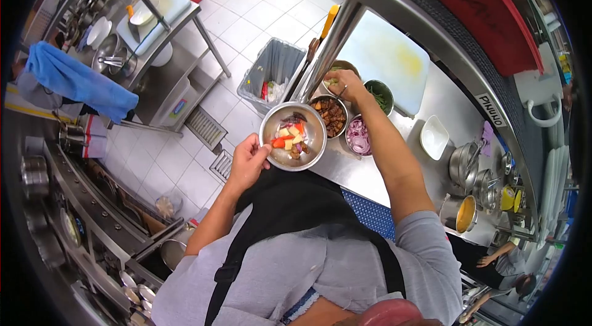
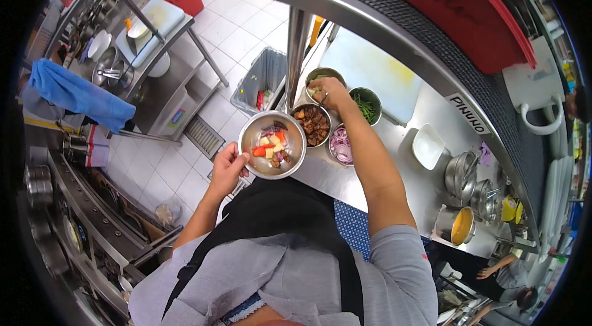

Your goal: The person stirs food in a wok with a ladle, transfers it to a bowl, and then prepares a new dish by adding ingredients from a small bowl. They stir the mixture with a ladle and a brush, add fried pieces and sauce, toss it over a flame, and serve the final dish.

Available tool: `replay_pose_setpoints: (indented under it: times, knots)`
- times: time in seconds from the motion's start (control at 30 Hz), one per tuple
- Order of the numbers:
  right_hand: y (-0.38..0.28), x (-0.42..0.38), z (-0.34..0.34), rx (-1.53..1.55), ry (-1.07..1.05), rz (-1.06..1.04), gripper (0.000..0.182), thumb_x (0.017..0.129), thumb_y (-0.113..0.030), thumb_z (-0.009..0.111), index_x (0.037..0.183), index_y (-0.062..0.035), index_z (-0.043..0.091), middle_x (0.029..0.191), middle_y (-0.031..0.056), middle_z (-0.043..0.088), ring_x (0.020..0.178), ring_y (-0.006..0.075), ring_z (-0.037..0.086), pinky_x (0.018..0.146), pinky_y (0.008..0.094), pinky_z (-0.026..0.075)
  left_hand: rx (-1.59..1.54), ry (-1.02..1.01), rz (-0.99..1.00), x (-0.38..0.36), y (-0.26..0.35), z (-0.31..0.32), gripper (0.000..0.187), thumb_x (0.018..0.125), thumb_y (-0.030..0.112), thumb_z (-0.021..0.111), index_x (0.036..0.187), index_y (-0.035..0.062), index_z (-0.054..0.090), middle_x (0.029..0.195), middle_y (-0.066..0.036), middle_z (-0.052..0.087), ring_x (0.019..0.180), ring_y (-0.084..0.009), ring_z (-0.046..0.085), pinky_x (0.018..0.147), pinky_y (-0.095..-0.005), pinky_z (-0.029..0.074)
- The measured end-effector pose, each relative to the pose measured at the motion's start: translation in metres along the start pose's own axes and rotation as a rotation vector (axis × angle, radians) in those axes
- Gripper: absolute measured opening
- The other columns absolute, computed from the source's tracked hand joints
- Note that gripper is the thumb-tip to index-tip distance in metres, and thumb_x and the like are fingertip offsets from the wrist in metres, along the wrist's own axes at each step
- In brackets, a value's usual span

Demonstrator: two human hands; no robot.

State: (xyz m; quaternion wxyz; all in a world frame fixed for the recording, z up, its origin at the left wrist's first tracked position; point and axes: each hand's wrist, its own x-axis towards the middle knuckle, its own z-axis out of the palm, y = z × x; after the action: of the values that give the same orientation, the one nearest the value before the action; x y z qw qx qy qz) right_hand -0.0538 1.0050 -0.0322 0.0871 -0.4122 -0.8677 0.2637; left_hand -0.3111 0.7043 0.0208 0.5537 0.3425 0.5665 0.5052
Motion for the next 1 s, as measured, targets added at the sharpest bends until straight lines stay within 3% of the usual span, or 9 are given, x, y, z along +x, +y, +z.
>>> replay_pose_setpoints:
  times: [0.07,0.2,0.23,0.43,0.53,0.63,0.8,0.87,1.0]
  knots:
    - [0.003,0.002,0.001,0.02,0.014,-0.019,0.036,0.076,-0.014,0.071,0.11,-0.0044,0.075,0.105,0.0225,0.073,0.099,0.0415,0.068,0.093,0.0447,0.054,-0.007,-0.014,-0.002,-0.002,0.001,0.0,0.019,0.099,0.015,0.064,0.084,0.007,0.054,0.07,0.002,0.055,0.055,-0.0057,0.055,0.051,-0.0221,0.045]
    - [0.008,0.001,-0.009,0.32,0.065,0.211,0.025,0.077,-0.01,0.077,0.101,-0.0053,0.077,0.082,0.0142,0.074,0.069,0.0239,0.071,0.069,0.0369,0.058,-0.001,-0.041,-0.021,-0.005,0.009,0.003,0.019,0.1,0.015,0.064,0.086,0.0065,0.055,0.071,0.002,0.056,0.055,-0.0061,0.055,0.051,-0.0219,0.045]
    - [0.005,-0.003,-0.019,0.359,0.042,0.234,0.017,0.081,-0.009,0.076,0.096,-0.0033,0.078,0.076,0.0083,0.072,0.062,0.0127,0.066,0.059,0.0295,0.055,-0.007,-0.051,-0.013,-0.004,0.01,0.006,0.019,0.1,0.015,0.064,0.086,0.0065,0.055,0.071,0.002,0.056,0.055,-0.0061,0.055,0.051,-0.0219,0.045]
    - [-0.036,-0.06,-0.08,0.903,0.292,0.2,0.023,0.091,-0.01,0.072,0.11,0.0037,0.073,0.085,0.0037,0.072,0.069,0.0073,0.064,0.063,0.0232,0.053,0.147,-0.133,0.048,0.022,0.024,0.049,0.022,0.101,0.019,0.064,0.085,0.006,0.055,0.07,0.001,0.06,0.056,-0.0057,0.057,0.051,-0.0217,0.044]
    - [-0.091,-0.117,-0.106,0.694,0.201,0.225,0.024,0.093,-0.012,0.071,0.113,-0.0004,0.075,0.091,0.0095,0.075,0.074,0.0126,0.068,0.071,0.0261,0.056,0.155,-0.222,0.058,0.042,0.027,0.079,0.025,0.101,0.016,0.064,0.081,0.0064,0.053,0.064,0.002,0.055,0.055,-0.0067,0.057,0.049,-0.0228,0.043]
    - [-0.119,-0.195,-0.104,0.282,0.502,0.121,0.024,0.093,-0.019,0.069,0.11,-0.0023,0.075,0.098,0.015,0.076,0.076,0.0231,0.071,0.074,0.0337,0.056,0.089,-0.437,-0.005,0.057,0.03,0.127,0.024,0.102,0.017,0.063,0.082,0.0074,0.053,0.065,0.002,0.056,0.056,-0.0063,0.059,0.049,-0.0224,0.042]
    - [-0.149,-0.286,-0.089,0.189,0.623,0.706,0.025,0.092,-0.018,0.071,0.111,-0.0021,0.074,0.102,0.0143,0.071,0.095,0.0287,0.069,0.087,0.0372,0.054,0.158,-0.8,0.071,0.049,0.0,0.177,0.015,0.102,0.016,0.062,0.108,0.0023,0.065,0.085,0.0,0.065,0.063,-0.0049,0.059,0.056,-0.0204,0.051]
    - [-0.143,-0.331,-0.046,-0.011,0.723,0.573,0.031,0.09,-0.02,0.072,0.115,-0.003,0.071,0.105,0.0151,0.066,0.101,0.033,0.065,0.091,0.0416,0.053,0.23,-0.914,0.069,0.03,-0.015,0.199,0.015,0.103,0.015,0.061,0.109,0.0022,0.065,0.092,-0.003,0.068,0.067,-0.0052,0.059,0.057,-0.0204,0.051]
    - [-0.192,-0.419,0.015,-0.016,1.209,0.773,0.031,0.087,-0.02,0.073,0.113,-0.0033,0.07,0.11,0.0149,0.065,0.106,0.0339,0.063,0.091,0.044,0.051,0.28,-1.09,0.03,-0.005,-0.062,0.22,0.008,0.1,0.009,0.058,0.094,0.0034,0.06,0.077,-0.005,0.065,0.058,-0.0084,0.056,0.052,-0.0221,0.045]
